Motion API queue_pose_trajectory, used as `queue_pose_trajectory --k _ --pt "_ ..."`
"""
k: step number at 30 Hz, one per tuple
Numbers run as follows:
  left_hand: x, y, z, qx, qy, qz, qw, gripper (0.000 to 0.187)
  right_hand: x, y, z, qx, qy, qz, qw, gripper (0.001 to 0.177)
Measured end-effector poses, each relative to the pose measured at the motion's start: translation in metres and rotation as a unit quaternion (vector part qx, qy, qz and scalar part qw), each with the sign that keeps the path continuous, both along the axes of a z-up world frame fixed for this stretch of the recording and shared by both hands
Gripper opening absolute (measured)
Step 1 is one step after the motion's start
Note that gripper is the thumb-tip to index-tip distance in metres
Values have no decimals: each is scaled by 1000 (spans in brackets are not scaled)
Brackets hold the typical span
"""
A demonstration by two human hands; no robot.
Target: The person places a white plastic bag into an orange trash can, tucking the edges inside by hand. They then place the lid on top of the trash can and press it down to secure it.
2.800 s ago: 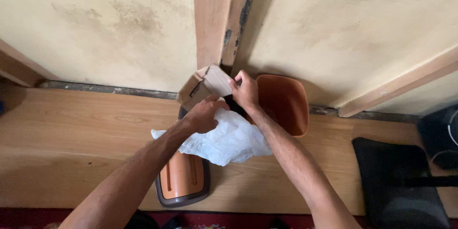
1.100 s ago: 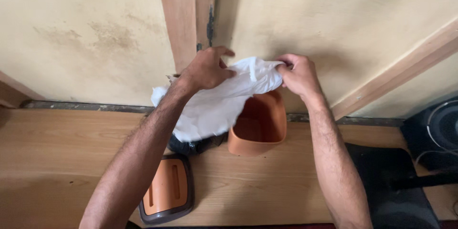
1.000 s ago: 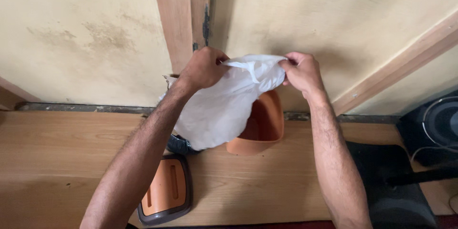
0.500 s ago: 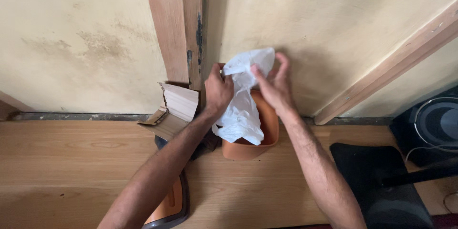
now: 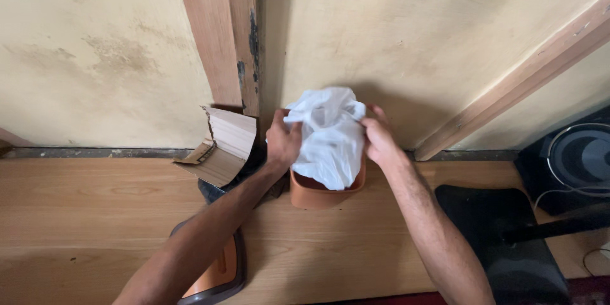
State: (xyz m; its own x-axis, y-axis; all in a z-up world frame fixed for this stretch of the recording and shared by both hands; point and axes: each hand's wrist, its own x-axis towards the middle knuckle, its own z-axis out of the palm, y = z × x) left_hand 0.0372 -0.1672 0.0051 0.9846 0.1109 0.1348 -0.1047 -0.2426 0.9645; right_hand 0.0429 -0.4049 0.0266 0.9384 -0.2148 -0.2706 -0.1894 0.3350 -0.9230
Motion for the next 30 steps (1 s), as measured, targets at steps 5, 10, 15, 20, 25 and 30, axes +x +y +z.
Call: queue_pose_trajectory --k 5,10,15,20,25,30 --pt "-2 11 -18 50 50 -1 997 43 6 -51 -45 -30 -2 -38 999 40" --pt "12 25 -27 54 -2 22 998 39 4 -108 -61 -126 -36 -81 988 46" --pt "18 26 -29 102 24 43 994 44 -8 -117 -63 -256 -56 -72 962 45" --pt "21 39 -18 197 58 -45 978 74 -29 -85 -51 -440 -47 -8 897 43" --pt "15 41 -8 341 151 -191 908 109 -34 -78 -48 -595 -302 146 730 27" --pt "10 50 -24 455 65 -231 857 116 -33 -88 -55 -487 -273 261 787 20"
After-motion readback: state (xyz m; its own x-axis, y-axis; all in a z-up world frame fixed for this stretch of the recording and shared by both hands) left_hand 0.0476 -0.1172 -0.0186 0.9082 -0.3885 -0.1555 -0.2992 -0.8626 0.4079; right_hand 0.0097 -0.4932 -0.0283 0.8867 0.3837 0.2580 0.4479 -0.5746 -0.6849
